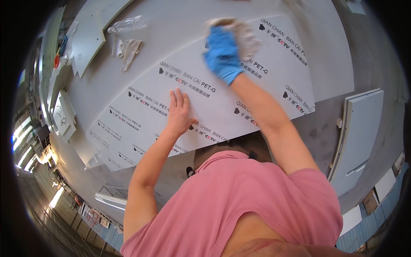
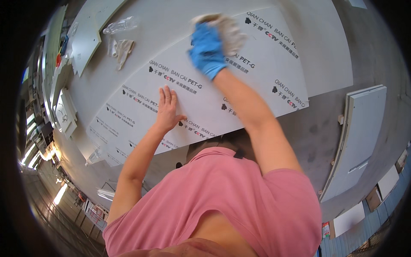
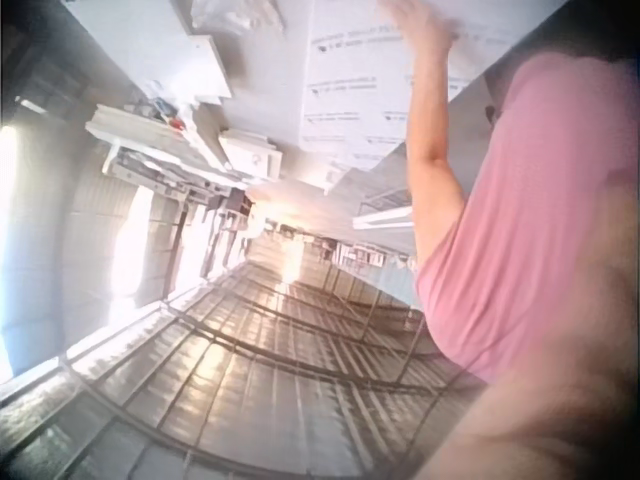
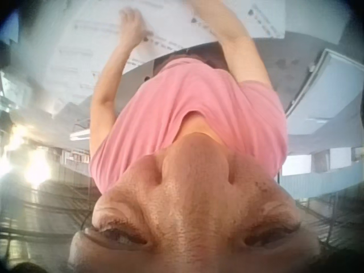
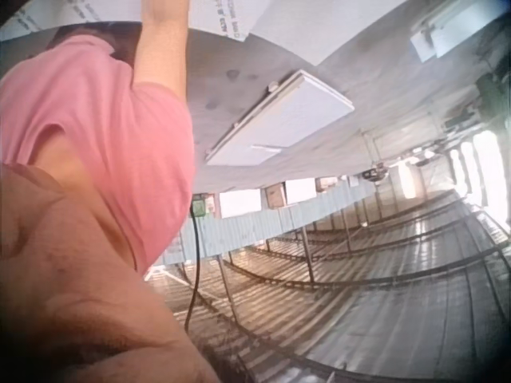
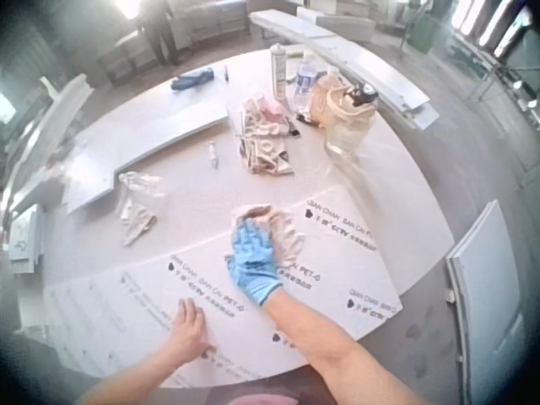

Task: The person puts on blue gloves and wipes a large white board with a cloth and liquid from a bottle. They flip the board over and continue wiping the other side, then place it back on the workbench.

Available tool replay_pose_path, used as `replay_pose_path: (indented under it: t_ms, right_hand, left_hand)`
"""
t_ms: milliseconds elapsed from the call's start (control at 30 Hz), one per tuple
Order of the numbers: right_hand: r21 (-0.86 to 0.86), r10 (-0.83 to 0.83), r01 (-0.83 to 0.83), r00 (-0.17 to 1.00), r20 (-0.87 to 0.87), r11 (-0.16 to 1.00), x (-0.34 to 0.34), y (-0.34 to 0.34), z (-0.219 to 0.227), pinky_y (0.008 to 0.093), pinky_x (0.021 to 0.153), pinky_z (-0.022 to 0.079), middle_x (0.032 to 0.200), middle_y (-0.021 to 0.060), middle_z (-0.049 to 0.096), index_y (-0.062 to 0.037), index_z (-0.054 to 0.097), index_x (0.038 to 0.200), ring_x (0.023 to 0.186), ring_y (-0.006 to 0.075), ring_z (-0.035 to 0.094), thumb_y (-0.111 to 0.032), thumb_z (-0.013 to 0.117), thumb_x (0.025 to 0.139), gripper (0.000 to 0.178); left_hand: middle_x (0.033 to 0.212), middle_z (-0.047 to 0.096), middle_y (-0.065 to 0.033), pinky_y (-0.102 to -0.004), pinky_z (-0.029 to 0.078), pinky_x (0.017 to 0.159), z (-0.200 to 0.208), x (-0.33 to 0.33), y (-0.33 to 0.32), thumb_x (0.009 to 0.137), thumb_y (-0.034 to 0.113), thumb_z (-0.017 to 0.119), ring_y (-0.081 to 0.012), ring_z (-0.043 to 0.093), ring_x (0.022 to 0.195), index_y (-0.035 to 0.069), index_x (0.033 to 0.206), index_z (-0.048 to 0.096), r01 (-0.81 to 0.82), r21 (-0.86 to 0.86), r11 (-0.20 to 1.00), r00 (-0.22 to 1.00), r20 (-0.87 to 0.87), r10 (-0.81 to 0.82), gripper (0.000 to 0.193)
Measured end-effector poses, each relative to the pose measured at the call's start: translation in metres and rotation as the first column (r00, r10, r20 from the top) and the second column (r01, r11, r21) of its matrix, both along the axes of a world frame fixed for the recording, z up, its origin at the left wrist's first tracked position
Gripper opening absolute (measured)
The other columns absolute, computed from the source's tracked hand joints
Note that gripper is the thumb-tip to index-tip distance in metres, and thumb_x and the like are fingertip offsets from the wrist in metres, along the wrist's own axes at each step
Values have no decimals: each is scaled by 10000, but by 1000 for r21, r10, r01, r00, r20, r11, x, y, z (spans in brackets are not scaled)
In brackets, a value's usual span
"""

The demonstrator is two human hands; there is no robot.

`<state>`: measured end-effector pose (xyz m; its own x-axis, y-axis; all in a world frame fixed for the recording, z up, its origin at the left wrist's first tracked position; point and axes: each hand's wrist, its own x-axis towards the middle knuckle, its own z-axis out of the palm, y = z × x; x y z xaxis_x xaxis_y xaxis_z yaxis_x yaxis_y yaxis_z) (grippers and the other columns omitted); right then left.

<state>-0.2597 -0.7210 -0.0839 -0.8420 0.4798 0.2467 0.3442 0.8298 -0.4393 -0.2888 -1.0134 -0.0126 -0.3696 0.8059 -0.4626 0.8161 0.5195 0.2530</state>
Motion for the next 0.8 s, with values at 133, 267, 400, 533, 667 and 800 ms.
replay_pose_path:
  t_ms: [133,267,400,533,667,800]
  right_hand:
    - [129,297,-303,953,65,944,-39,-52,2,495,1299,239,1627,178,446,-23,514,1513,1537,344,379,-364,654,957,667]
    - [222,-36,49,997,-63,974,14,41,-18,467,1233,357,1561,172,528,-59,495,1551,1460,353,471,-277,652,954,654]
    - [395,-337,308,942,3,865,93,151,-19,508,1218,334,1562,248,505,-13,446,1571,1454,397,473,-335,564,1023,647]
    - [372,-248,250,967,-55,894,27,55,-32,514,1277,243,1631,244,428,6,396,1599,1519,398,401,-389,549,1018,719]
    - [121,57,-44,993,-107,992,-81,-145,-20,537,1301,180,1663,228,392,5,435,1582,1551,413,344,-362,655,937,774]
    - [-64,389,-391,920,-34,918,-164,-317,-26,577,1313,76,1693,235,322,11,423,1583,1602,426,209,-369,637,928,788]
  left_hand:
    - [1698,125,-367,-537,232,1282,-2,-4,-1,647,349,971,-568,104,1574,-114,1583,317,-16,26,1000,1000,9,16,1232]
    - [1697,154,-357,-523,225,1289,-4,-3,-7,651,372,963,-552,111,1581,-104,1582,332,-42,66,997,999,13,42,1221]
    - [1703,154,-347,-519,201,1298,-13,-6,-16,650,376,961,-531,97,1592,-98,1585,336,-46,162,986,998,43,39,1221]
    - [1712,152,-316,-550,216,1285,-11,4,-38,698,256,941,-525,112,1589,-75,1573,367,-132,322,938,991,73,115,1098]
    - [1695,223,-306,-582,265,1246,32,13,-104,785,115,873,-521,172,1577,-59,1519,463,-306,492,815,951,206,233,858]
    - [1679,279,-303,-582,275,1235,59,8,-180,842,59,821,-517,233,1563,-43,1459,550,-437,579,688,896,220,385,682]
